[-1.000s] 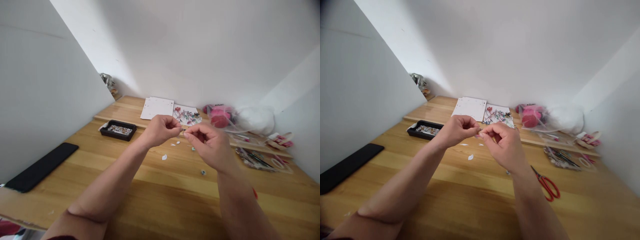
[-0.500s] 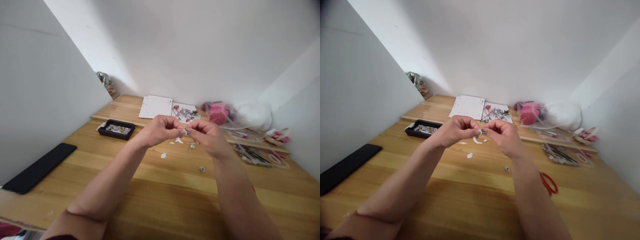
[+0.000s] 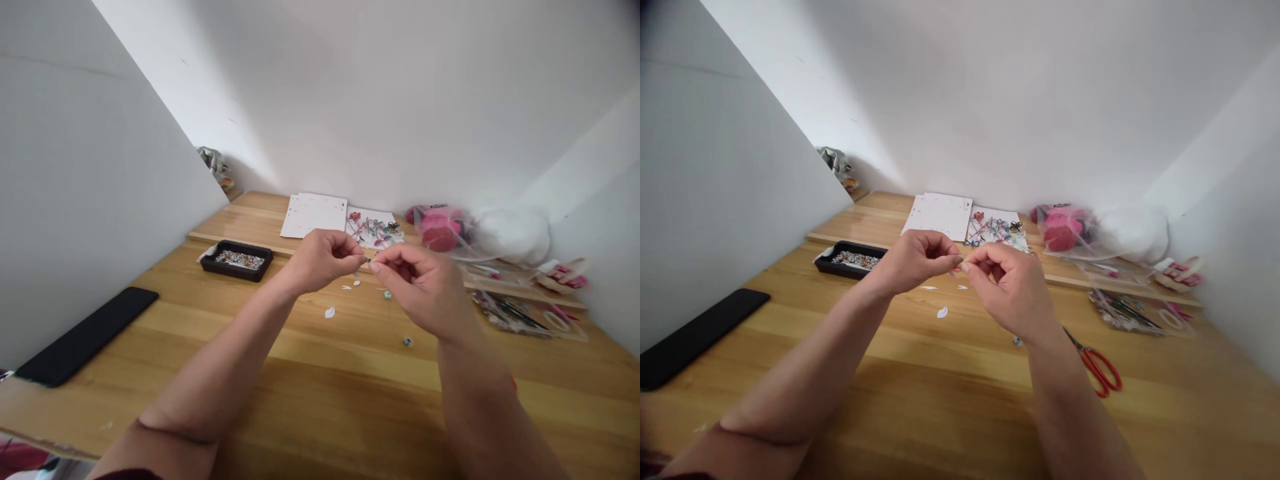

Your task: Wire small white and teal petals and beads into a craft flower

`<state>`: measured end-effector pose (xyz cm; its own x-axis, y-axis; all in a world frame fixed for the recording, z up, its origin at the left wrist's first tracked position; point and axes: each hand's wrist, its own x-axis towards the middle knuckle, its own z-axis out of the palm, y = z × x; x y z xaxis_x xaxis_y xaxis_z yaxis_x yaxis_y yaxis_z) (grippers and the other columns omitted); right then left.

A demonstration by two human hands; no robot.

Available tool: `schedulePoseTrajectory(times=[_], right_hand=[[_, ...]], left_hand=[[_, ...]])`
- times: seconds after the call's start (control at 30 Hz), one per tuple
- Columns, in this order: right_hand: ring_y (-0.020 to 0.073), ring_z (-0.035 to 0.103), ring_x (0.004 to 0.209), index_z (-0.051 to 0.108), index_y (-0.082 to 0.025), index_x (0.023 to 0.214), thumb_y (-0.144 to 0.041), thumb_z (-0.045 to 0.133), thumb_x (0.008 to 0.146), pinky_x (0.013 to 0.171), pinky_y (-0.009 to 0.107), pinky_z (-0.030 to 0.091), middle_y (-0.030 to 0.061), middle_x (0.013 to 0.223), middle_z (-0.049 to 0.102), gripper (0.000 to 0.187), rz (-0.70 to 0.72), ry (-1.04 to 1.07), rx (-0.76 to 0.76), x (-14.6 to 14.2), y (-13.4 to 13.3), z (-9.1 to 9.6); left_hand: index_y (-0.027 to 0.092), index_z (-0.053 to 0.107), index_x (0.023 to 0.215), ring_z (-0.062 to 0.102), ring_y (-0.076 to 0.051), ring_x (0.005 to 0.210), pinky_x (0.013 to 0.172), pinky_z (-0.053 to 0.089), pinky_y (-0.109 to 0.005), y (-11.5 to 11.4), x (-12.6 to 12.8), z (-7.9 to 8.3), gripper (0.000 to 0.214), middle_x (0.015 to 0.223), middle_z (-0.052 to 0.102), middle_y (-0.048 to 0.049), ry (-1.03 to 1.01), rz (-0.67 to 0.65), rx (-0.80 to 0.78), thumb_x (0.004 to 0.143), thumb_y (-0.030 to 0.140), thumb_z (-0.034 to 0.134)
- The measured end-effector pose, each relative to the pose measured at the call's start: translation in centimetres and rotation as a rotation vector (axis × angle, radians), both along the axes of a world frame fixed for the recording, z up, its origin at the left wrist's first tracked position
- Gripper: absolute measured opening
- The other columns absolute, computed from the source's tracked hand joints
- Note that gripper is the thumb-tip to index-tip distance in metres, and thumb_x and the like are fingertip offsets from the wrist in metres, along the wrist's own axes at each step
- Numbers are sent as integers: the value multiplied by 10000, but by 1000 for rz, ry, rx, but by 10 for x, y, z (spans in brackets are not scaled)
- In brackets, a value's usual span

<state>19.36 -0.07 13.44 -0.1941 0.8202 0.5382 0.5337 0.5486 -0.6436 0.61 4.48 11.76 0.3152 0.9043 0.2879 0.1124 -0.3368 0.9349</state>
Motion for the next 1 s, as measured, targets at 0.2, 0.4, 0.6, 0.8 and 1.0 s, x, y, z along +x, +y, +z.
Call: schedulePoseTrajectory(times=[0.2,0.4,0.6,0.8,1.0], right_hand=[[104,426,551,709,-197,792,-252,701,864,505,277,312,-14,642,585,91,9,11,-19,10,6,2],[111,430,580,693,-184,768,-346,721,854,522,277,312,-7,657,574,186,135,155,-192,17,27,-10],[101,386,547,696,-184,761,-363,717,858,499,275,280,-16,622,544,204,122,118,-227,9,23,-13],[100,398,515,714,-198,791,-285,688,873,476,275,286,-26,592,532,123,25,3,-65,2,3,-1],[101,403,544,704,-202,785,-236,688,876,501,285,293,-19,639,567,98,10,-42,38,8,2,5]], left_hand=[[147,699,763,505,-69,578,544,382,-205,-2,-3,1,116,682,660,6,95,-183,-35,774,256,738],[145,712,794,557,-81,631,596,419,-214,-1,-3,2,135,726,688,-14,-24,-254,-115,789,272,755],[148,663,778,578,-99,661,647,443,-243,4,0,-2,176,723,676,-16,-187,-98,-101,776,293,764],[155,659,756,486,-75,577,530,338,-222,3,1,-3,151,668,618,7,-71,22,-39,771,276,748],[150,690,753,503,-69,581,546,379,-207,-2,-1,0,131,682,644,7,65,-142,-52,782,270,732]])
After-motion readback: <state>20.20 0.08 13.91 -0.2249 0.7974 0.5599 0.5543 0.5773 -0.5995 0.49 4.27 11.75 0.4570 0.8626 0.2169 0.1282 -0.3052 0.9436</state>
